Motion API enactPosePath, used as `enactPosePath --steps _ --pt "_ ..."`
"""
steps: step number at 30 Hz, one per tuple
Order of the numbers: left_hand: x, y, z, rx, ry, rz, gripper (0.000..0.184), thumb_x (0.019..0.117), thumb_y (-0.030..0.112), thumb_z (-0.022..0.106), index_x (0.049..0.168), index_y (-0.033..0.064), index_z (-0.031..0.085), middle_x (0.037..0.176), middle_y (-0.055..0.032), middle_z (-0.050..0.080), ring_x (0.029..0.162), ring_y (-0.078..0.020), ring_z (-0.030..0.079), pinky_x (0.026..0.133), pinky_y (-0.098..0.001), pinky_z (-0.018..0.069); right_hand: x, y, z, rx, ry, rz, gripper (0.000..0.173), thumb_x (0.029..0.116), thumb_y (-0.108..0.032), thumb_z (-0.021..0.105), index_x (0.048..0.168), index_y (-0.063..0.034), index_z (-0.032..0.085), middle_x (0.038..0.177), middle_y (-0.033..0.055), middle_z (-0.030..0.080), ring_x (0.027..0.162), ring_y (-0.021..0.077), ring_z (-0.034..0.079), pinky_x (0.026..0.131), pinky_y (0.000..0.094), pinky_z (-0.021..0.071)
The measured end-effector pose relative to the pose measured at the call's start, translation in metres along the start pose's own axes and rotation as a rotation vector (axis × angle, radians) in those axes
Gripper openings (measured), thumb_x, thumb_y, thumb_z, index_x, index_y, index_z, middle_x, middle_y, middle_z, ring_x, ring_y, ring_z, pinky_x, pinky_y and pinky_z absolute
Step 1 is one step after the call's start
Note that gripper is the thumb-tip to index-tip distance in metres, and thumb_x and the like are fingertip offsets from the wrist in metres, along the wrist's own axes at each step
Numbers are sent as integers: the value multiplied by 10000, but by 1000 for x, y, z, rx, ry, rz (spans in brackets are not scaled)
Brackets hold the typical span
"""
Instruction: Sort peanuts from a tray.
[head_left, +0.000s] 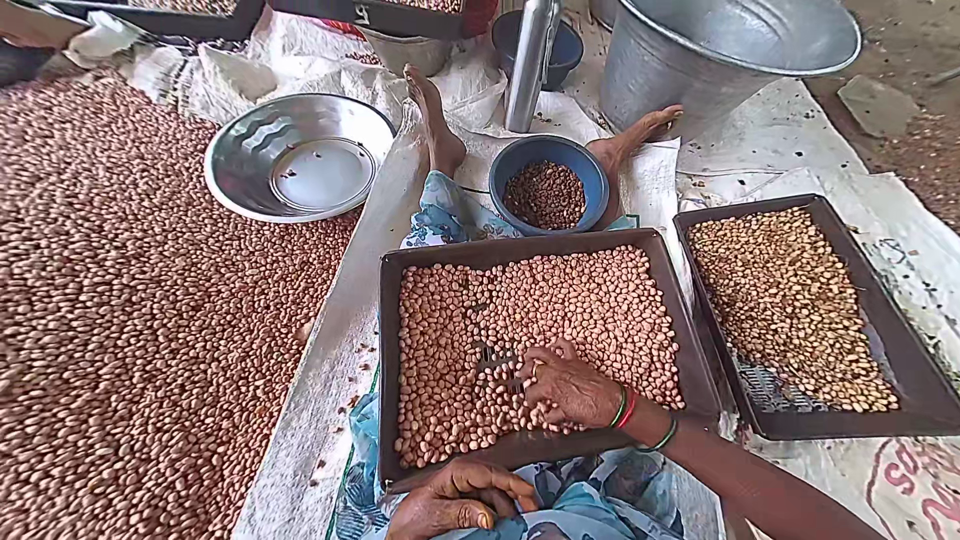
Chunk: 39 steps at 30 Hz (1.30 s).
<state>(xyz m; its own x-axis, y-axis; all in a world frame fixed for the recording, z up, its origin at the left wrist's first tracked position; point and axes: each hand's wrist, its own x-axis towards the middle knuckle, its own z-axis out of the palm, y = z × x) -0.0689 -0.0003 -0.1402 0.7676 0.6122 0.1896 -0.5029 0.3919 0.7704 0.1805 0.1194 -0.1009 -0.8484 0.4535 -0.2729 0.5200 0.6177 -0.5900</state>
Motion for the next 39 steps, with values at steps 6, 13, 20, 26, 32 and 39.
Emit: enactPosePath --steps 6,13,20,26,32,39 --pt "0 -2 0 -7 -9 3 396 1041 286 576 1394 112 617 1311 -28 686 1134 -57 662 989 -226 525 -17 8 -51 -304 340 484 334 982 35 530 1137 -117 784 1460 213 577 1509 511 275 1099 809 150" --pt "-2 -2 0 -15 18 0 389 1044 287 567 1392 123 625 1313 -26 689 1146 -69 663 1001 -238 523 65 -62 38 130 91 -299 242 935 -72 663 1127 -148 788 1387 172 635 1430 462 434 1013 769 337" --pt "1 -2 1 -25 -9 15 390 1046 272 565 1403 122 613 1307 -23 690 1128 -51 665 983 -217 527 54 -3 -31 -118 297 237 350 959 56 555 1161 -125 776 1414 171 615 1491 461 335 1091 777 219" --pt "3 -1 0 -20 -24 -2 396 1043 273 574 1396 96 609 1315 -22 682 1131 -38 657 975 -206 523 2 29 -76 -183 649 282 262 896 39 665 1120 -47 771 1300 230 660 1256 470 579 957 691 423" --pt "1 -1 1 -13 -1 1 388 1038 268 582 1380 88 620 1291 -19 696 1138 -38 657 989 -212 518 42 6 -46 -61 423 151 238 976 6 584 1127 -21 766 1177 197 731 1160 393 670 1006 563 485" --pt "1 0 2 -13 2 5 398 1040 287 579 1383 89 621 1303 -14 689 1119 -32 659 971 -204 526 130 -16 -27 -32 410 1 431 973 -146 679 1392 -56 629 1470 190 564 1425 377 468 1124 606 366"
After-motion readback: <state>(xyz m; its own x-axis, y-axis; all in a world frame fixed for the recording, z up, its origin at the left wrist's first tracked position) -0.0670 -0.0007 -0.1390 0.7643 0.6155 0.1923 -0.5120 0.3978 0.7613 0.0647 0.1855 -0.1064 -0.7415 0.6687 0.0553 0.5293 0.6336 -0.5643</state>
